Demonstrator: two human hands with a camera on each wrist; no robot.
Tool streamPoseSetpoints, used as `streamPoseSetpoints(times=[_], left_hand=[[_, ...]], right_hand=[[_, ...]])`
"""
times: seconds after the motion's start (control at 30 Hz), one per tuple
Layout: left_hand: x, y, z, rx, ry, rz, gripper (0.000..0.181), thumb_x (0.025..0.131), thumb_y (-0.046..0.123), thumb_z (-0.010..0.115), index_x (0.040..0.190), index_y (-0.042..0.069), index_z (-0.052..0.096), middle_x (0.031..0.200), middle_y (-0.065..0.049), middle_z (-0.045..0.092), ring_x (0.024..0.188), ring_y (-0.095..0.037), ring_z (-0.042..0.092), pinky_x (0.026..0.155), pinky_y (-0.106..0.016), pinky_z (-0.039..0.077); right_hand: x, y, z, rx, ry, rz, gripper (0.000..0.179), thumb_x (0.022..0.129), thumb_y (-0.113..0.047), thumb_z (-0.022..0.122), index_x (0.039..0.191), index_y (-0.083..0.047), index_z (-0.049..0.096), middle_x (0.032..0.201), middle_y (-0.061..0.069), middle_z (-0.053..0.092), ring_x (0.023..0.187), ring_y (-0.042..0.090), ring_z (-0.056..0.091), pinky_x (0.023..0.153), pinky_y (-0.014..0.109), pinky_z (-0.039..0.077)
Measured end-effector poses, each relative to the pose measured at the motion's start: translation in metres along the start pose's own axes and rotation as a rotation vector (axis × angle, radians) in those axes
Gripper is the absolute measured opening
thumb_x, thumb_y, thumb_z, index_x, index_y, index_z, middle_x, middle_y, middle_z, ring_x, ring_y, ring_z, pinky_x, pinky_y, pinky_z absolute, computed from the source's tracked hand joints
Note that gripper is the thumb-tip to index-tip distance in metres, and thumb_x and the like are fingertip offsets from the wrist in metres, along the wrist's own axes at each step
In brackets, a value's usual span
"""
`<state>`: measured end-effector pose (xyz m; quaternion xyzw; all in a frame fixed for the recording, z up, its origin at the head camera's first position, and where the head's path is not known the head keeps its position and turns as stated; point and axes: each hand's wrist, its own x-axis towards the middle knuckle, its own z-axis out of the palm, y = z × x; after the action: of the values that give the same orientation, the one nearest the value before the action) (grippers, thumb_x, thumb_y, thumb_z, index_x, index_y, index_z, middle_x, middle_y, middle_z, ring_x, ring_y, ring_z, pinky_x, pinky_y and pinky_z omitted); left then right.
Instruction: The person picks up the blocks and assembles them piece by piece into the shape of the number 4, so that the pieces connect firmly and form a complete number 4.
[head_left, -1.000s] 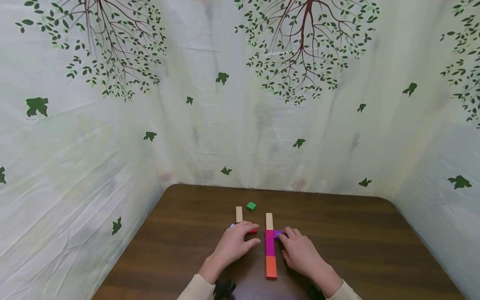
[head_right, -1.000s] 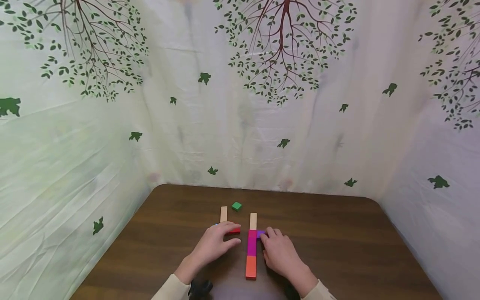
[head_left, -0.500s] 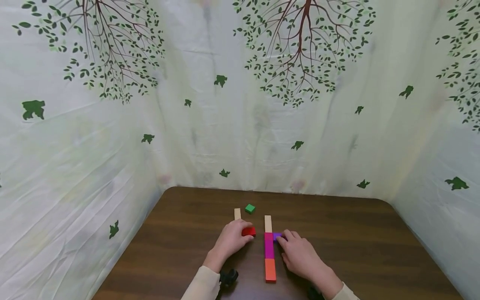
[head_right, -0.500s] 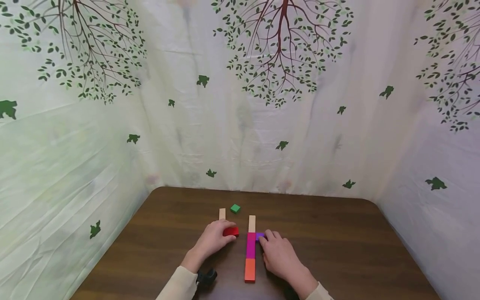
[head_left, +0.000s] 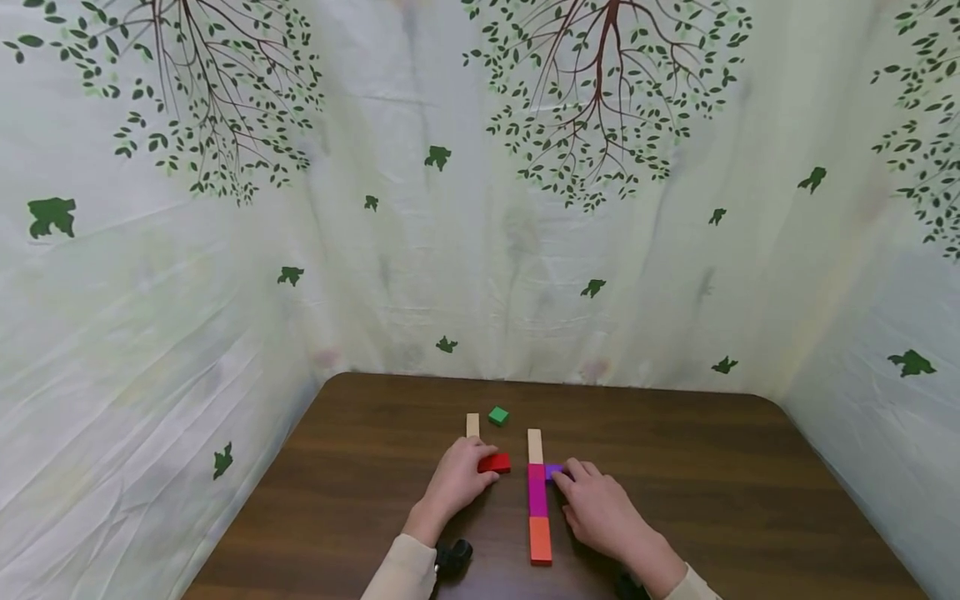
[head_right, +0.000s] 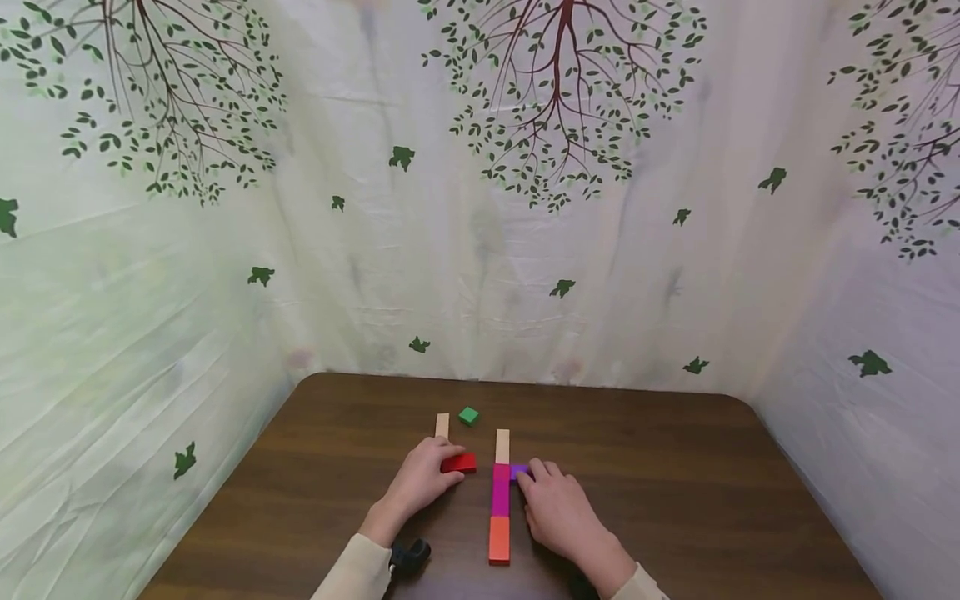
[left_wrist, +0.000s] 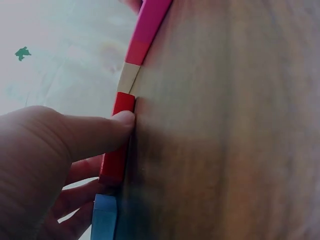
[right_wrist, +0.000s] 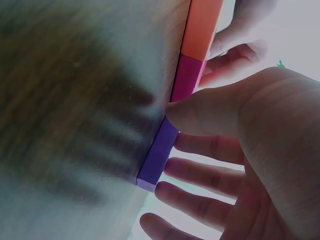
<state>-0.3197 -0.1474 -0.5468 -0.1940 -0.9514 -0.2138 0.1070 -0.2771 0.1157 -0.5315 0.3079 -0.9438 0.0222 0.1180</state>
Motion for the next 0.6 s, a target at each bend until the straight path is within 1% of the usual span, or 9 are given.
streamPoseSetpoints(times=[0.1,0.37,0.6], left_hand=[[-0.0006,0.0007,0.0003,0.017,0.011,-0.002,0.036,0.084,0.025,0.084,0.116,0.013,0.076,0.100,0.001,0.064,0.091,-0.018,0.056,0.077,-0.035,0.050],[-0.0030,0.0013,0.0027,0.031,0.018,-0.023,0.034,0.084,0.023,0.084,0.115,0.012,0.077,0.098,0.001,0.063,0.090,-0.018,0.055,0.076,-0.035,0.050],[-0.0020,0.0030,0.0054,0.046,0.038,-0.010,0.032,0.084,0.022,0.083,0.114,0.013,0.077,0.098,0.002,0.064,0.090,-0.017,0.056,0.076,-0.035,0.051]], right_hand=[[0.0008,-0.0003,-0.0001,0.004,0.004,0.004,0.044,0.085,-0.023,0.077,0.126,-0.008,0.068,0.109,0.007,0.058,0.108,0.028,0.059,0.070,0.045,0.056],[0.0013,-0.0009,0.0022,0.007,-0.024,0.005,0.048,0.085,-0.026,0.078,0.128,-0.009,0.067,0.113,0.008,0.058,0.109,0.029,0.058,0.070,0.045,0.056],[0.0005,0.0011,0.0019,-0.004,-0.011,0.010,0.047,0.084,-0.025,0.078,0.127,-0.009,0.067,0.113,0.008,0.058,0.109,0.028,0.058,0.070,0.045,0.056]])
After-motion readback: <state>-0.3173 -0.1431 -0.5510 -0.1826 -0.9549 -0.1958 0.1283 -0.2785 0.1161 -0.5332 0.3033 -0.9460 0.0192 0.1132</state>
